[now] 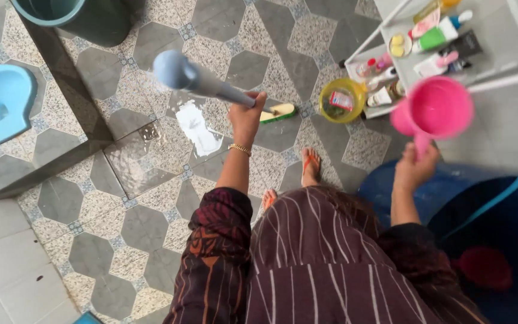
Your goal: Scrubbing a tiled bathroom floor using a long-handled brush and water from a bucket.
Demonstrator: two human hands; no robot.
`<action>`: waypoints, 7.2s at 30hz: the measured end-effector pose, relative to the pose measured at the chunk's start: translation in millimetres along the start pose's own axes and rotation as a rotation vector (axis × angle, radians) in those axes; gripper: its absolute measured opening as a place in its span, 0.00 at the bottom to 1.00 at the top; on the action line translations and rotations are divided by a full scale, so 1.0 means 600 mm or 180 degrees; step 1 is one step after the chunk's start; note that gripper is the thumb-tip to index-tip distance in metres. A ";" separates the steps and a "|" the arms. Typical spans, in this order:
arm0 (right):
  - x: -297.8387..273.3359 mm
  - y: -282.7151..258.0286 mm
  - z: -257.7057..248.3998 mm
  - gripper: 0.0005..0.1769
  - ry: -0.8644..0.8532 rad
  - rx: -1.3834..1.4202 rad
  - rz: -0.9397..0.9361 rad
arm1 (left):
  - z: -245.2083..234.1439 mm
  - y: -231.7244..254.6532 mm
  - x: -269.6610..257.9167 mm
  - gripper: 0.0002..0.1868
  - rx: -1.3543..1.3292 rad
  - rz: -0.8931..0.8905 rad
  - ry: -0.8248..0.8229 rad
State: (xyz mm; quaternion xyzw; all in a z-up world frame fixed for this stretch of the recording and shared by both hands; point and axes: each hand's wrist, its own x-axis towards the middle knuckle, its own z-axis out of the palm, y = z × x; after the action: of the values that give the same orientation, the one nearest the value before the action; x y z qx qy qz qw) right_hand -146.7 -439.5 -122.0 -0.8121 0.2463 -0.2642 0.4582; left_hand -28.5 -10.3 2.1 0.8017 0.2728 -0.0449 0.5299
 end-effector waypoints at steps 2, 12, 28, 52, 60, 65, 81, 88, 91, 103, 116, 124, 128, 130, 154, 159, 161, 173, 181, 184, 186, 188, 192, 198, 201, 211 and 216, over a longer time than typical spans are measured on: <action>-0.046 0.000 -0.067 0.17 0.1112 -0.1057 0.0003 | 0.006 0.003 -0.024 0.21 -0.0047 0.0285 -0.0052; -0.058 0.087 -0.297 0.31 0.2246 -0.0404 0.2486 | -0.011 0.039 -0.174 0.19 -0.0487 0.0979 0.0443; -0.382 -0.351 0.208 0.35 -0.2970 0.0925 -0.2475 | -0.158 -0.015 -0.408 0.15 -0.1680 0.1415 0.0881; -0.311 -0.255 0.667 0.15 -0.3636 -0.1959 -0.2369 | -0.341 -0.178 -0.175 0.09 -0.1802 0.1964 -0.0005; -0.635 -0.596 0.700 0.21 -0.3451 0.0501 -0.2512 | -0.713 -0.028 -0.211 0.13 -0.0763 0.2482 0.0364; -0.703 -0.769 0.676 0.22 -0.4242 0.0861 -0.2625 | -0.771 0.079 -0.228 0.19 0.0623 0.2943 0.0706; -0.206 -0.542 0.930 0.18 -0.3604 -0.1773 -0.3118 | -0.577 0.014 0.133 0.08 -0.1202 0.2104 -0.0160; -0.183 -0.531 1.146 0.16 -0.3943 -0.1988 -0.3029 | -0.575 0.040 0.265 0.07 -0.1060 0.1869 0.0355; -0.289 -0.636 1.180 0.12 -0.4445 -0.1136 -0.1919 | -0.668 0.097 0.250 0.09 -0.0626 0.1878 0.0738; -0.512 -0.939 1.139 0.21 -0.5507 0.0885 -0.3059 | -0.838 0.261 0.211 0.16 0.0549 0.2275 0.1524; -0.427 -0.822 1.399 0.20 -0.4721 -0.0552 -0.3291 | -0.951 0.130 0.414 0.12 -0.0842 0.2004 0.0858; -0.590 -1.070 1.420 0.17 -0.5298 0.1481 -0.2674 | -1.075 0.175 0.496 0.15 -0.0557 0.2332 0.1477; -0.611 -1.028 1.528 0.22 -0.5978 0.0641 -0.2788 | -1.060 0.083 0.598 0.16 -0.0833 0.1607 0.2468; -0.563 -0.994 1.575 0.26 -0.6050 -0.0203 -0.2791 | -1.018 -0.006 0.663 0.17 -0.0835 0.1180 0.2416; -0.353 -0.510 2.173 0.17 -0.4157 -0.2735 -0.5731 | -0.889 -0.093 0.827 0.19 -0.0996 0.0316 0.3559; -0.344 -0.483 2.180 0.16 -0.3827 -0.1891 -0.5980 | -0.879 -0.099 0.813 0.19 -0.0913 0.0371 0.3640; -0.333 -0.466 2.179 0.16 -0.3781 -0.2100 -0.6181 | -0.876 -0.106 0.805 0.19 -0.1159 0.0411 0.3628; -0.186 -0.512 2.003 0.15 -0.4134 -0.2776 -0.6118 | -0.853 -0.098 0.799 0.19 -0.1125 0.0651 0.3665; -0.021 -0.397 1.861 0.03 -0.3337 -0.1329 -0.6195 | -0.826 -0.114 0.796 0.21 -0.1252 0.0848 0.3700; 0.015 -0.420 1.793 0.04 -0.3318 -0.1505 -0.6113 | -0.817 -0.104 0.803 0.21 -0.1212 0.0840 0.3651; 0.044 -0.413 1.752 0.05 -0.3322 -0.1625 -0.6025 | -0.811 -0.098 0.808 0.21 -0.1166 0.0839 0.3598; 0.076 -0.366 1.726 0.05 -0.3376 -0.2043 -0.5866 | -0.807 -0.094 0.814 0.21 -0.1086 0.0847 0.3614; 0.139 -0.279 1.674 0.07 -0.3334 -0.2311 -0.5692 | -0.811 -0.081 0.819 0.21 -0.1032 0.0856 0.3528; 0.182 -0.234 1.591 0.09 -0.3415 -0.3267 -0.5195 | -0.816 -0.047 0.808 0.19 -0.0622 0.0391 0.3368; 0.186 -0.221 1.606 0.18 -0.4310 -0.4569 -0.4101 | -0.824 -0.030 0.796 0.16 0.0272 -0.0129 0.3176; -0.154 -0.754 1.560 0.27 -0.5275 -0.1556 -0.2426 | -0.837 -0.016 0.751 0.17 -0.0933 -0.0263 0.3303; -0.437 -0.968 1.543 0.43 -0.5537 0.0349 -0.3157 | -0.864 0.019 0.746 0.14 -0.1192 0.0037 0.2918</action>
State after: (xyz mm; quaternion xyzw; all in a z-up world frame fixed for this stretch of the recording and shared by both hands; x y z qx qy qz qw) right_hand 357.5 563.8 -75.1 -0.7117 -0.5532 0.2493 0.3539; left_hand 243.6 613.9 75.2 0.6314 0.4768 0.3652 0.4906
